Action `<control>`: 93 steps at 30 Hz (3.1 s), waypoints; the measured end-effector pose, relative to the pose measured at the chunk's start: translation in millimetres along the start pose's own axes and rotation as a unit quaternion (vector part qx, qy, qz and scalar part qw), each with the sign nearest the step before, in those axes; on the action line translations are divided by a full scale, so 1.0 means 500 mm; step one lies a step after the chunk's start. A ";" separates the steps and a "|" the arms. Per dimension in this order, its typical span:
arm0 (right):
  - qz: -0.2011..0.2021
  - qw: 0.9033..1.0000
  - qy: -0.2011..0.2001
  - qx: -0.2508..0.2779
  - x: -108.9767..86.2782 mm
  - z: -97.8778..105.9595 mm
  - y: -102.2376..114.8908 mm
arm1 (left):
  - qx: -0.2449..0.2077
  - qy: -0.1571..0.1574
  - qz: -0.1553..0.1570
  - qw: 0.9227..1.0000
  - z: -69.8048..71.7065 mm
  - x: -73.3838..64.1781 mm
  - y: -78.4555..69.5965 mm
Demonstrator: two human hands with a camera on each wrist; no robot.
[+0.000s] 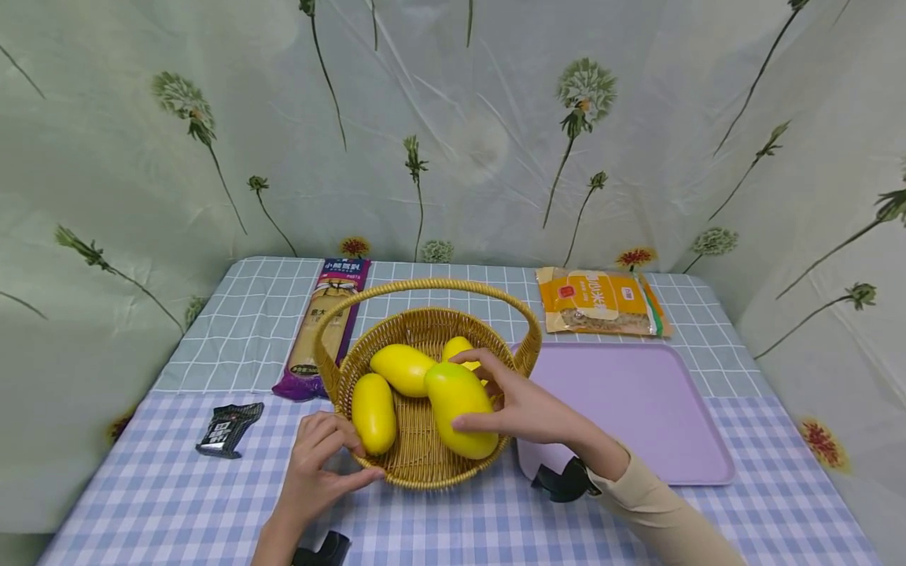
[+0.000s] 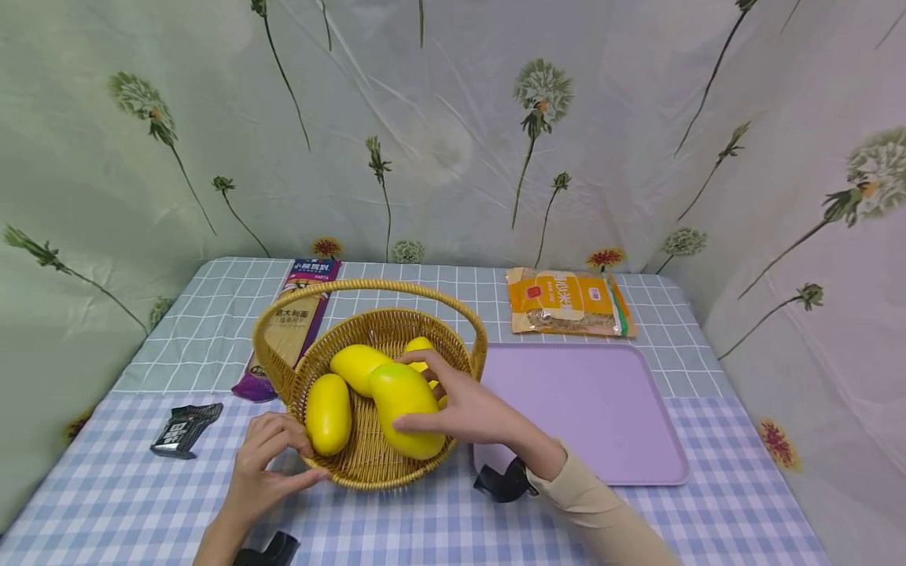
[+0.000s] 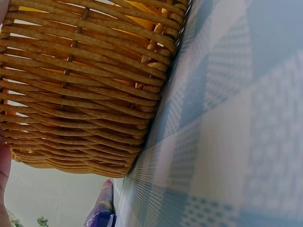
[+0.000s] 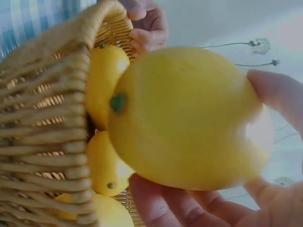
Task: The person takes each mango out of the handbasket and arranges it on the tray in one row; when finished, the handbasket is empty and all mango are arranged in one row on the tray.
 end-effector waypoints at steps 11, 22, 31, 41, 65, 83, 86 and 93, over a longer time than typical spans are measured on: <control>0.036 0.991 -0.097 0.084 -0.061 0.012 -0.028 | -0.007 -0.002 0.010 1.000 0.000 0.003 -0.002; 0.032 0.980 -0.183 0.077 -0.128 0.033 -0.061 | -0.024 0.003 0.034 0.999 0.001 0.001 -0.003; 0.011 0.966 -0.244 0.089 -0.165 0.064 -0.098 | -0.020 0.007 0.040 0.999 0.002 0.004 -0.007; -0.063 0.958 -0.276 0.050 -0.165 0.084 -0.147 | -0.020 0.005 0.040 0.999 0.000 0.002 -0.005; -0.189 0.952 -0.236 -0.054 -0.125 0.085 -0.216 | -0.026 0.000 0.032 0.999 0.000 0.000 -0.004; -0.230 0.945 -0.209 -0.097 -0.111 0.088 -0.209 | -0.024 0.006 0.041 0.999 0.001 0.002 -0.004; -0.228 0.945 -0.209 -0.103 -0.106 0.090 -0.211 | -0.024 0.007 0.043 0.999 0.002 0.003 -0.004; -0.237 0.944 -0.199 -0.118 -0.096 0.093 -0.221 | -0.023 0.008 0.044 0.999 0.002 0.003 -0.005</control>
Point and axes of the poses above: each hand's wrist, its own x-axis towards the middle knuckle, its own z-axis out of the back of the hand, y = z × x, the point moved 1 cm from there along x, towards the middle knuckle
